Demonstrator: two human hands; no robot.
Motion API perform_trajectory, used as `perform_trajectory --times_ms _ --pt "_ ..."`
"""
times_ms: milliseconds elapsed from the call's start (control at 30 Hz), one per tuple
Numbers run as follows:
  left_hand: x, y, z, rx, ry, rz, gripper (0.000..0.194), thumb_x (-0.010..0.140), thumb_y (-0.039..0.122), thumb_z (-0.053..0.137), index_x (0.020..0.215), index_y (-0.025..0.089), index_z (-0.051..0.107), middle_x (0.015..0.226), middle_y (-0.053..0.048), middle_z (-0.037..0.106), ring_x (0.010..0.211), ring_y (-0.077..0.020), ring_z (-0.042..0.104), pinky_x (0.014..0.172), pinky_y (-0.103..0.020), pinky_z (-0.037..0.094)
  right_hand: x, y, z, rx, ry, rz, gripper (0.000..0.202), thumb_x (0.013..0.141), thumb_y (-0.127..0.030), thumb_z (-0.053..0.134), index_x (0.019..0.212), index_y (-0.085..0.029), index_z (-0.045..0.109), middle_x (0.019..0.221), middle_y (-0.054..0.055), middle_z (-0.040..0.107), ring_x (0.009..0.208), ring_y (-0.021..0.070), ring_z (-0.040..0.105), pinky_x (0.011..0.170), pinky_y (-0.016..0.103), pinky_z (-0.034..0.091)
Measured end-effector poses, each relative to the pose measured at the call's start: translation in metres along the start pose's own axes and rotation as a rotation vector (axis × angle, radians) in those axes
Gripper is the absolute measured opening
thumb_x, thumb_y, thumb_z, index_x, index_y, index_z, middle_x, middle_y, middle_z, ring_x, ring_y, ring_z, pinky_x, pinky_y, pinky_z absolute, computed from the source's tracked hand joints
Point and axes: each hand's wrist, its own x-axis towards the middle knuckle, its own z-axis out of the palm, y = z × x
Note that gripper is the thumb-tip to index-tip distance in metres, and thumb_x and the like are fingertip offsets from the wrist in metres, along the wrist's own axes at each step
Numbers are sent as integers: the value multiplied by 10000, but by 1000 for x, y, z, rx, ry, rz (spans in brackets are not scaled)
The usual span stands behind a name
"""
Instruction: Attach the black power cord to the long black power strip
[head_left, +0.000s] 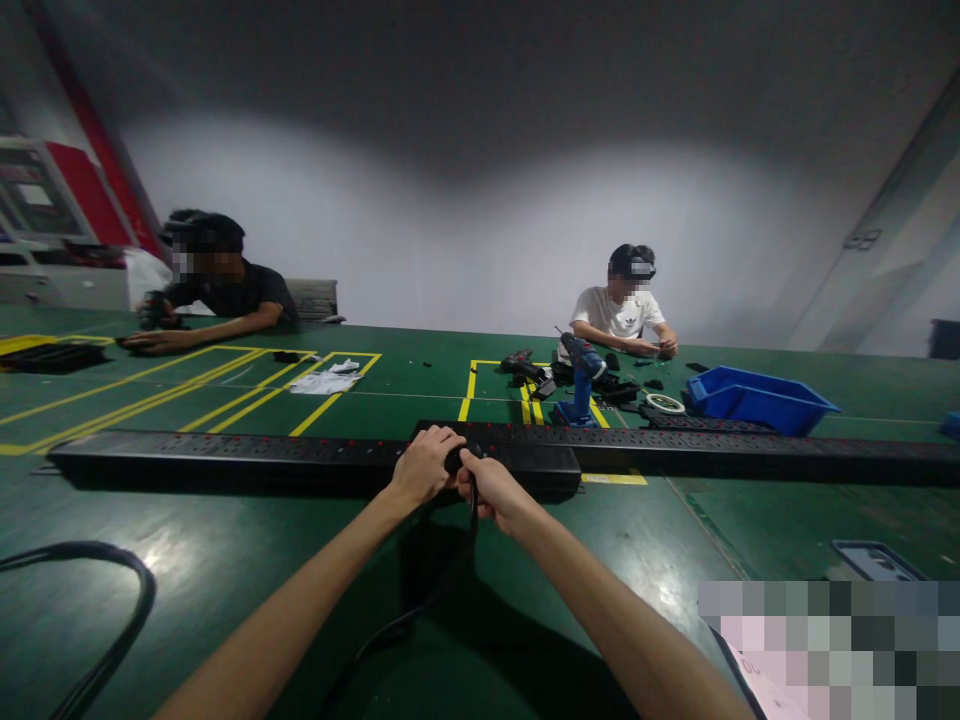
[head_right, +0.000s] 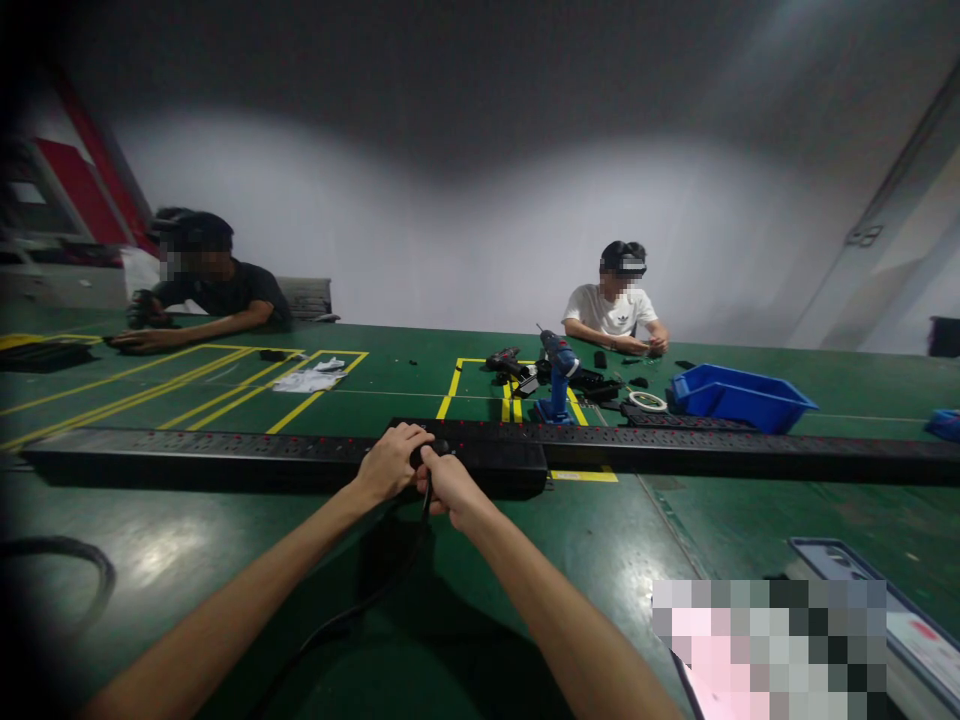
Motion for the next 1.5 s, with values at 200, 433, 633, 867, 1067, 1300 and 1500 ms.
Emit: perform_trajectory --times_ms 200,433,633,867,1067,1300,1500 --pt "0 1 0 -8 19 1 446 714 106 531 1136 215 625 1099 -67 627 1028 -251 514 881 -394 410 1 7 10 175 9 48 407 971 -427 330 635 -201 374 461 -89 296 361 51 203 347 154 190" --pt "1 0 2 -3 14 6 448 675 95 535 1093 216 640 1110 -64 632 1036 -252 515 884 -397 412 5 59 26 207 178 -197 406 911 -467 422 605 -211 349 475 -89 255 388 57 192 349 170 187" --pt "0 -1 2 0 15 -7 481 679 77 524 1124 223 629 1123 -63 629 1046 -251 518 885 -395 413 3 21 23 248 148 -28 377 936 -380 372 604 -203 365 450 -84 286 364 54 196 352 170 191" --pt "-2 -1 4 0 26 2 498 691 67 526 1156 220 617 1137 -69 629 1061 -256 517 889 -404 410 7 16 25 188 200 -99 394 919 -422 389 590 -206 367 434 -79 287 358 59 206 361 188 199" --pt "-1 0 1 -5 28 19 466 662 89 545 1103 213 636 1109 -73 636 1043 -259 521 877 -404 413 16 66 21 51 255 -286 437 870 -550 427 598 -210 390 478 -67 301 403 72 236 383 212 178" --pt "-1 0 3 -23 35 4 469 676 86 540 1115 222 633 1124 -68 636 1051 -258 523 884 -404 417 18 44 18 -4 262 -225 437 883 -505 415 564 -207 417 432 -56 332 366 77 263 369 217 212" --pt "-2 -2 4 -3 17 9 520 662 75 534 1155 216 619 1146 -71 629 1074 -270 519 889 -409 417 19 20 15 -34 252 -219 395 895 -408 395 566 -196 448 437 -44 367 370 85 325 388 214 276"
